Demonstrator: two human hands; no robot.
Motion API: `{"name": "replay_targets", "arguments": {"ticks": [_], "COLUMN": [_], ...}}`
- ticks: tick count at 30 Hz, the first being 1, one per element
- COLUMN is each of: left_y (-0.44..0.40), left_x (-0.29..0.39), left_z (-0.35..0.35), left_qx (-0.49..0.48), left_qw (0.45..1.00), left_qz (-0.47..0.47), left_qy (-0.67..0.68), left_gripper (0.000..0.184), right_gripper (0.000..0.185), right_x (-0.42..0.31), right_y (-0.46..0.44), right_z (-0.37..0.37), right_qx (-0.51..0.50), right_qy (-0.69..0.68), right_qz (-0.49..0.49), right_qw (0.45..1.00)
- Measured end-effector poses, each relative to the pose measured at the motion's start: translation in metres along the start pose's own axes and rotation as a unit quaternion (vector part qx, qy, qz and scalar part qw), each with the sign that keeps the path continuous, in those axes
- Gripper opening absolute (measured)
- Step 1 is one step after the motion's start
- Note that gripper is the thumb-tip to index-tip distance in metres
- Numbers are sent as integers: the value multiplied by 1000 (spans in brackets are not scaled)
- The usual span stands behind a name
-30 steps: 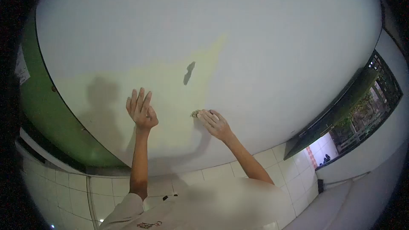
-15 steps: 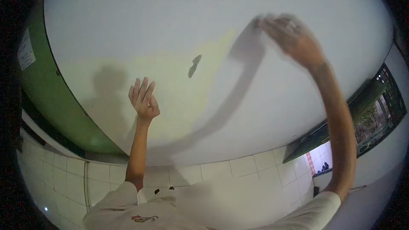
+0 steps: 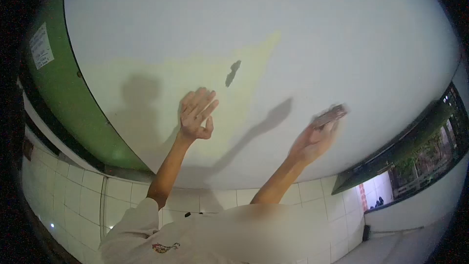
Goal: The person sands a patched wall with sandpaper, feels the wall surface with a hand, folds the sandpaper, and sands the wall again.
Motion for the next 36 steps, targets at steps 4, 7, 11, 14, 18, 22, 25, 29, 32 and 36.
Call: {"name": "replay_targets", "arguments": {"ticks": [4, 7, 11, 14, 18, 22, 25, 29, 32, 36], "left_y": [-11, -7, -2, 1, 4, 0, -1, -1, -3, -2], "left_x": [-5, -13, -10, -8, -11, -5, -1, 3, 5, 3], "left_z": [14, 24, 32, 35, 41, 34, 36, 37, 37, 35], "left_qx": [-28, -48, -49, -80, -58, -51, -39, -38, -48, -45], "left_qw": [999, 996, 993, 988, 986, 986, 985, 985, 982, 984], "left_qz": [11, 18, 3, -8, 1, -9, -13, -39, -42, -38], "left_qy": [-24, -75, -107, -130, -158, -161, -165, -163, -178, -166], "left_gripper": [50, 50, 56, 57, 56, 53, 53, 55, 56, 55], "right_gripper": [50, 43, 35, 29, 29, 38, 42, 40, 42, 50], "right_x": [43, 59, 68, 64, 61, 52, 42, 36, 38, 60], "right_y": [75, 88, 83, 70, 39, 10, -9, -22, -29, -32], "right_z": [-15, -17, -9, 3, 6, 27, 49, 84, 107, 109], "right_qx": [14, -63, -94, -184, -202, -227, -302, -336, -359, -371], "right_qy": [53, 39, 0, 45, 107, 213, 301, 282, 300, 327], "right_qz": [242, 323, 376, 404, 370, 94, -122, -230, -308, -292], "right_qw": [969, 943, 922, 895, 901, 946, 896, 869, 829, 819]}}
Point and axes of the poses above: each hand's wrist, its own y-axis away from the middle knuckle, its own z-axis out of the palm, x = y × z, the point moved 6 cm from there along -y, towards the middle knuckle, and after that the axes turned 10 degrees about -y, right-handed, at the moved point
